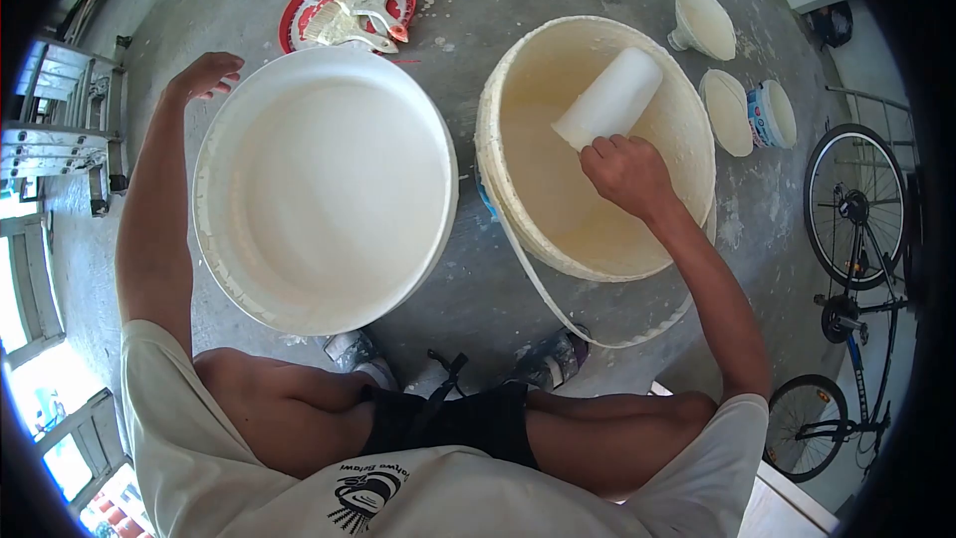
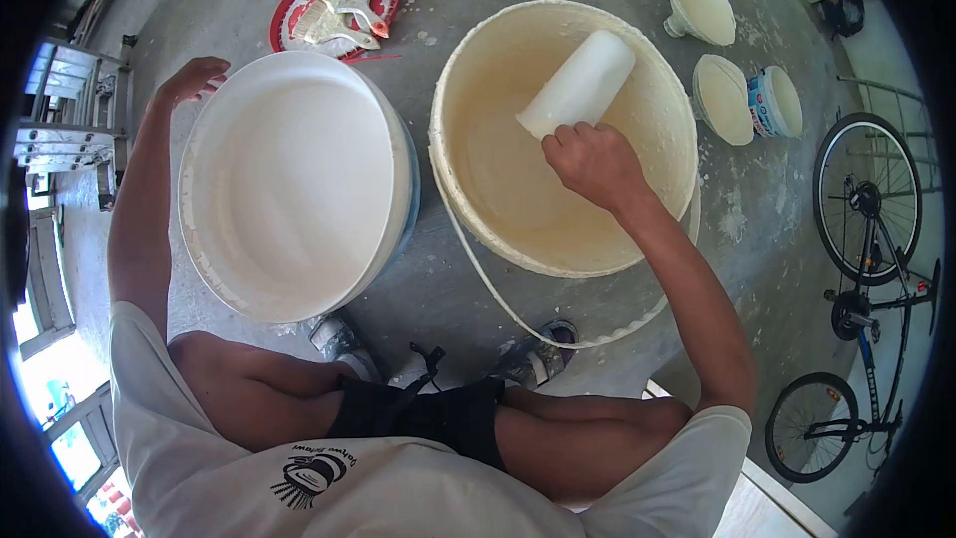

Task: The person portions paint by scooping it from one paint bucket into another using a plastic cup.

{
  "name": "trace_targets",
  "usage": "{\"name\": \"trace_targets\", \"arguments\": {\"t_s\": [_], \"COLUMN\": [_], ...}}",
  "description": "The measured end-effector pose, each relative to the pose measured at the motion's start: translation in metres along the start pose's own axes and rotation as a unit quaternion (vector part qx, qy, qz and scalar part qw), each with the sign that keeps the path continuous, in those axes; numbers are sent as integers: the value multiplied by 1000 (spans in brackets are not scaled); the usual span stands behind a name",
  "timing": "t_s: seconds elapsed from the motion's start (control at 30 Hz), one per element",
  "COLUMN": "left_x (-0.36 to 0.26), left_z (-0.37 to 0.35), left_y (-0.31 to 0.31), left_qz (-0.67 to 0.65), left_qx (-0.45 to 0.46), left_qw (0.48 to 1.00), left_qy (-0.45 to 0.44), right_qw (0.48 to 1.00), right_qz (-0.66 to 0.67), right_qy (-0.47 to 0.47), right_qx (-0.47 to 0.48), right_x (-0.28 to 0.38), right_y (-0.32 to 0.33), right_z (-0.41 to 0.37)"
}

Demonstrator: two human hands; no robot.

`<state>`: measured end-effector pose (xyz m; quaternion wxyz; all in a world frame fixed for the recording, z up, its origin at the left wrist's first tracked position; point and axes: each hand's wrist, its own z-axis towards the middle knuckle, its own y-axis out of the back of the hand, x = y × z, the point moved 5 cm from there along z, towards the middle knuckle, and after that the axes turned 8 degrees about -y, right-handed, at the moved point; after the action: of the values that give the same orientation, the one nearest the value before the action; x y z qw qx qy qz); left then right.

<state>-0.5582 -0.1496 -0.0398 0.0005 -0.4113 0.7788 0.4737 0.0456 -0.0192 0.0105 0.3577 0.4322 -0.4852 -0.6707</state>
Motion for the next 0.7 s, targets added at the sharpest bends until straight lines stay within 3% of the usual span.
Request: {"name": "trace_targets", "arguments": {"t_s": [0.37, 0.47, 0.53, 0.7], "left_x": [-13, -5, -4, -8], "left_z": [-11, -13, -9, -7], "left_y": [-8, -10, -10, -12], "left_qz": [1, 4, 4, -3], "left_qx": [7, 9, 11, 26], "left_qw": [1000, 1000, 1000, 1000], "left_qy": [5, 14, 15, 16], "right_qw": [995, 990, 979, 946], "right_qz": [-26, 21, 78, 231], "right_qy": [17, -32, -119, -204], "right_qx": [-94, -132, -144, -106], "right_x": [1, -8, -26, -43], "right_y": [31, 42, 49, 55], "right_z": [3, 5, 2, -6]}}
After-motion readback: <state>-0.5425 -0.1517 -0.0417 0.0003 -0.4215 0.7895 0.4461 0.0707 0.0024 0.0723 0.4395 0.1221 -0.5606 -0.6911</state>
